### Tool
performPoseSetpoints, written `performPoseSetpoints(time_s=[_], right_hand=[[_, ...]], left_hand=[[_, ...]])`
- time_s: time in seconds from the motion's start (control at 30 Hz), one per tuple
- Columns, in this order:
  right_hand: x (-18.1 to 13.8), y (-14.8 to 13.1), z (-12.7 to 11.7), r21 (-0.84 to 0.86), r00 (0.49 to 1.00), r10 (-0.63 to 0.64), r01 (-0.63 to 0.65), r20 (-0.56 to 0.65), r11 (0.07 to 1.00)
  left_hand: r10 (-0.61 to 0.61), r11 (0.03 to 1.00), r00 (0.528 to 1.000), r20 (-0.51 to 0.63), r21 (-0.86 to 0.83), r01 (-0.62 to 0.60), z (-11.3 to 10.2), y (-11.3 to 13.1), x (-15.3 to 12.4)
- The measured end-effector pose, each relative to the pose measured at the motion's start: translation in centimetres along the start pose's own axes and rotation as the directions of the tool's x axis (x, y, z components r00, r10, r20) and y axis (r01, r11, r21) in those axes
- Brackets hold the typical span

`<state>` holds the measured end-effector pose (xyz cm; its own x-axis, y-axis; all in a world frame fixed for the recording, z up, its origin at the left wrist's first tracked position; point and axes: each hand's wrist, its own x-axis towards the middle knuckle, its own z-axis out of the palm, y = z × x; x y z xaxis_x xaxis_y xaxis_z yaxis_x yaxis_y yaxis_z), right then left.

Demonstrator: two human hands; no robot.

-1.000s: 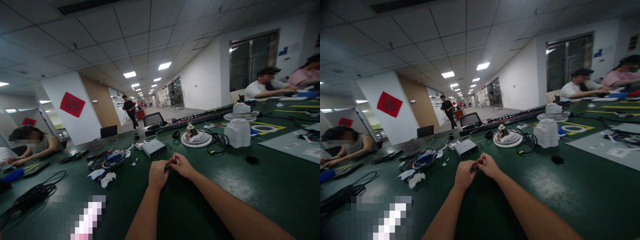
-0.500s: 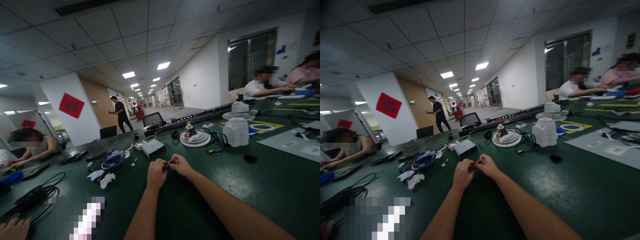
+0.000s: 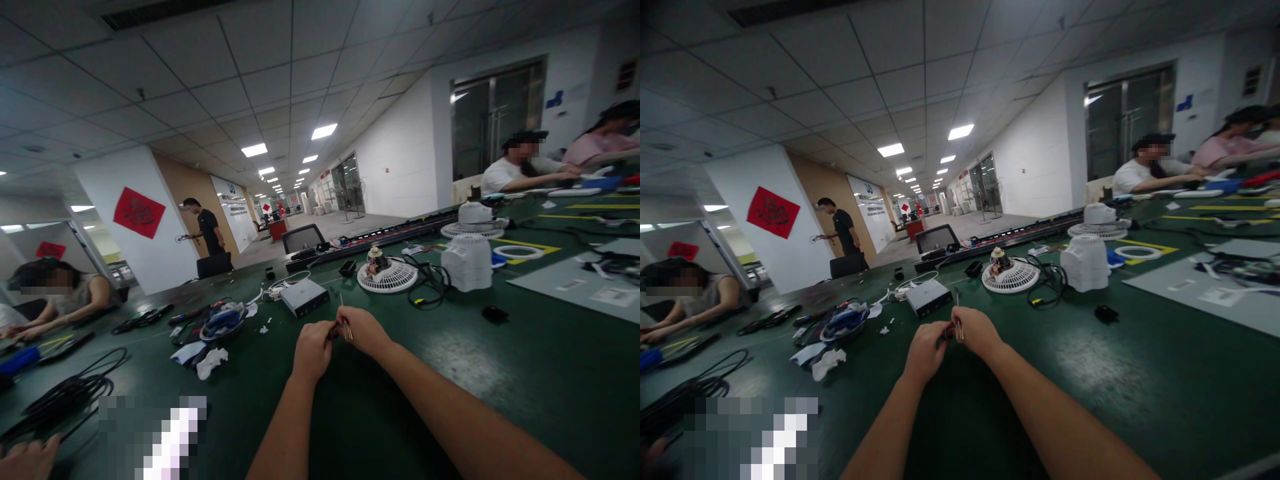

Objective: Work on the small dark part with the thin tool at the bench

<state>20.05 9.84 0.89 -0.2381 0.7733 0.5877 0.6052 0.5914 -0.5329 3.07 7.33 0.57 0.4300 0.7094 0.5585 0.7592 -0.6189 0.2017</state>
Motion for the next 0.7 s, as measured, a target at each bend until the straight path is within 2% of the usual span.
performPoseSetpoints(time_s=[0.1,0.23,0.4,0.57,0.63,0.7], right_hand=[[-0.1,-0.1,0.1,-0.026,1.000,0.017,-0.016,0.011,1.000],[-0.2,0.0,0.7,0.041,0.994,0.110,-0.110,-0.002,0.993],[-0.1,0.0,1.1,0.204,0.989,0.106,-0.083,-0.106,0.975],[0.1,-0.5,1.4,0.522,0.964,0.140,-0.001,-0.228,0.853],[0.1,-0.8,1.5,0.596,0.958,0.188,-0.023,-0.216,0.802],[0.1,-1.2,1.6,0.652,0.963,0.227,-0.078,-0.148,0.754]], left_hand=[[0.013,1.000,1.000,0.015,-0.015,-0.013,0.1,-0.1,0.0],[-0.013,1.000,1.000,-0.019,0.004,0.013,0.4,-0.3,0.0],[-0.086,0.996,0.993,-0.078,0.017,0.088,0.7,-0.6,0.0],[-0.161,0.986,0.975,-0.150,0.019,0.166,0.7,-0.7,0.0],[-0.198,0.978,0.963,-0.186,0.029,0.206,0.6,-0.7,0.0],[-0.219,0.972,0.953,-0.211,0.035,0.231,0.6,-0.7,0.0]])
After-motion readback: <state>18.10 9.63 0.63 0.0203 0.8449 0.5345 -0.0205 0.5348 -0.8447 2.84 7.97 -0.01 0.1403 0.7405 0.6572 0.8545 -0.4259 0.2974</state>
